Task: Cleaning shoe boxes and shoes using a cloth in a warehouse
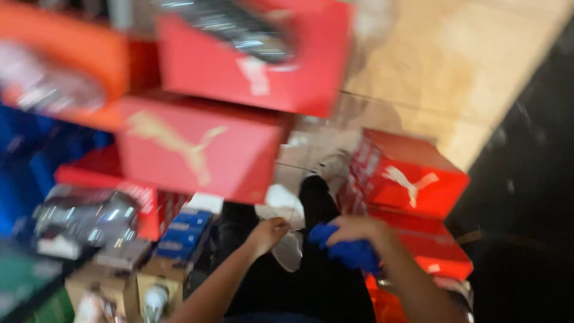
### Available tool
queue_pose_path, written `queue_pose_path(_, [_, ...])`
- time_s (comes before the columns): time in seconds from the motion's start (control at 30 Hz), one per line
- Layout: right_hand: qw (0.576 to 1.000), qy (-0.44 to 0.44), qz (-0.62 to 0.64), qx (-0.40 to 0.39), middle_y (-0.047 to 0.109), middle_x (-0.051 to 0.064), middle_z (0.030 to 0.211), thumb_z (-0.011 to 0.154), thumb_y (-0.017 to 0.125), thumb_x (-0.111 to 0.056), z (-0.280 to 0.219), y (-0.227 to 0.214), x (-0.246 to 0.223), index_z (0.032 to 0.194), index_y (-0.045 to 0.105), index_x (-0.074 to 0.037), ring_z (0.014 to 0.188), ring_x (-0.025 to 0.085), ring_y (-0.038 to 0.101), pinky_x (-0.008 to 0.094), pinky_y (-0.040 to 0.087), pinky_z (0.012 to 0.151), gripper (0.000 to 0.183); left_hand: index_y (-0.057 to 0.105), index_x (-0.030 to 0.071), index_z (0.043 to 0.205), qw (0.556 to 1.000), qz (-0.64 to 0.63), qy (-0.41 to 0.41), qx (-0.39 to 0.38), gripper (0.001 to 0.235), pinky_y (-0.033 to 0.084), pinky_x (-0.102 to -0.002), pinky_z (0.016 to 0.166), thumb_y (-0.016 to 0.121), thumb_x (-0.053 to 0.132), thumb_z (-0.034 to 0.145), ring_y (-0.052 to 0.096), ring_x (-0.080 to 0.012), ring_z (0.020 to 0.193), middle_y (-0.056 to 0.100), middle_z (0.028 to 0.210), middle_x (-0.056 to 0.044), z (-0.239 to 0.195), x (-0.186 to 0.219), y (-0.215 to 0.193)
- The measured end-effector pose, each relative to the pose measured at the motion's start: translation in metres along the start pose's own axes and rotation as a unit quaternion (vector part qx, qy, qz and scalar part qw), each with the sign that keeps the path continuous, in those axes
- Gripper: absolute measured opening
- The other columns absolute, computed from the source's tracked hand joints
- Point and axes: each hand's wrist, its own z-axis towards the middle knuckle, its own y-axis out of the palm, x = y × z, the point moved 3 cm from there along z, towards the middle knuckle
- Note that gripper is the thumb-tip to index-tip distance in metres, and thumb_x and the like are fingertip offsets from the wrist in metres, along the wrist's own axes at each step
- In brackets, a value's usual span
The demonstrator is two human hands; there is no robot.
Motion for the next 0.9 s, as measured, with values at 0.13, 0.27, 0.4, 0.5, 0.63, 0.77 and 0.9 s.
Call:
queue_pose_path(0.13, [0.995, -0.049, -0.08, -0.039, 0.07, 0.019, 0.129, 0.082, 0.076, -0.057, 0.065, 0.057, -0.105, 0.127, 0.072, -0.013, 0.124, 0.036, 0.063, 0.045, 0.053, 0.104, 0.063, 0.079, 0.022, 0.105, 0.988, -0.011, 0.037, 0.147, 0.021, 0.06, -0.043, 0.085, 0.068, 0.03, 0.088, 0.074, -0.0288, 0.1, 0.079, 0.103, -0.006, -0.058, -0.069, -0.105])
queue_pose_path(0.27, [0.989, -0.078, 0.025, 0.124, 0.068, 0.018, 0.132, 0.084, 0.079, -0.051, 0.126, 0.078, -0.203, 0.138, 0.062, -0.011, 0.125, 0.033, 0.062, 0.046, 0.052, 0.106, 0.07, 0.072, 0.014, 0.1, 0.925, 0.069, 0.016, 0.374, 0.025, 0.055, -0.053, 0.068, 0.056, 0.033, 0.097, 0.07, -0.0394, 0.082, 0.073, 0.09, -0.016, -0.115, -0.069, -0.25])
queue_pose_path(0.4, [0.889, -0.156, 0.155, 0.402, 0.067, 0.015, 0.132, 0.086, 0.083, -0.04, 0.233, 0.076, -0.231, 0.139, 0.062, -0.014, 0.125, 0.027, 0.062, 0.046, 0.051, 0.106, 0.063, 0.071, 0.014, 0.115, 0.86, -0.142, -0.007, 0.491, 0.028, 0.055, -0.055, 0.091, 0.06, 0.036, 0.103, 0.066, -0.0406, 0.109, 0.072, 0.109, -0.016, -0.145, -0.081, -0.376])
queue_pose_path(0.5, [0.869, -0.148, 0.137, 0.452, 0.051, 0.018, 0.151, 0.086, 0.082, -0.047, 0.262, 0.058, -0.291, 0.152, 0.045, -0.01, 0.14, 0.03, 0.049, 0.047, 0.038, 0.119, 0.084, 0.07, 0.019, 0.114, 0.869, -0.069, -0.011, 0.491, 0.024, 0.057, -0.049, 0.089, 0.064, 0.035, 0.098, 0.069, -0.0346, 0.106, 0.072, 0.106, -0.008, -0.095, -0.125, -0.442])
queue_pose_path(0.63, [0.833, -0.235, 0.135, 0.482, 0.04, 0.027, 0.156, 0.082, 0.09, -0.039, 0.324, 0.038, -0.326, 0.152, 0.042, -0.002, 0.145, 0.033, 0.039, 0.052, 0.029, 0.122, 0.093, 0.068, 0.022, 0.123, 0.905, -0.009, -0.093, 0.416, 0.045, 0.058, -0.059, 0.082, 0.062, 0.054, 0.092, 0.071, -0.0383, 0.105, 0.071, 0.108, -0.01, 0.023, -0.204, -0.492])
queue_pose_path(0.77, [0.844, -0.155, 0.205, 0.47, 0.046, 0.026, 0.147, 0.085, 0.08, -0.029, 0.372, 0.011, -0.352, 0.154, 0.034, 0.001, 0.129, 0.034, 0.047, 0.042, 0.04, 0.108, 0.088, 0.061, 0.012, 0.13, 0.931, 0.0, -0.166, 0.326, 0.041, 0.056, -0.057, 0.09, 0.06, 0.029, 0.093, 0.065, -0.0404, 0.116, 0.069, 0.123, -0.017, 0.085, -0.235, -0.522])
queue_pose_path(0.9, [0.834, -0.159, 0.262, 0.458, 0.035, 0.023, 0.16, 0.087, 0.07, -0.028, 0.412, -0.015, -0.354, 0.159, 0.022, -0.003, 0.138, 0.036, 0.047, 0.037, 0.041, 0.11, 0.09, 0.046, 0.007, 0.138, 0.924, -0.036, -0.195, 0.327, 0.048, 0.056, -0.053, 0.087, 0.056, 0.02, 0.093, 0.068, -0.0382, 0.107, 0.064, 0.128, -0.021, 0.159, -0.273, -0.531])
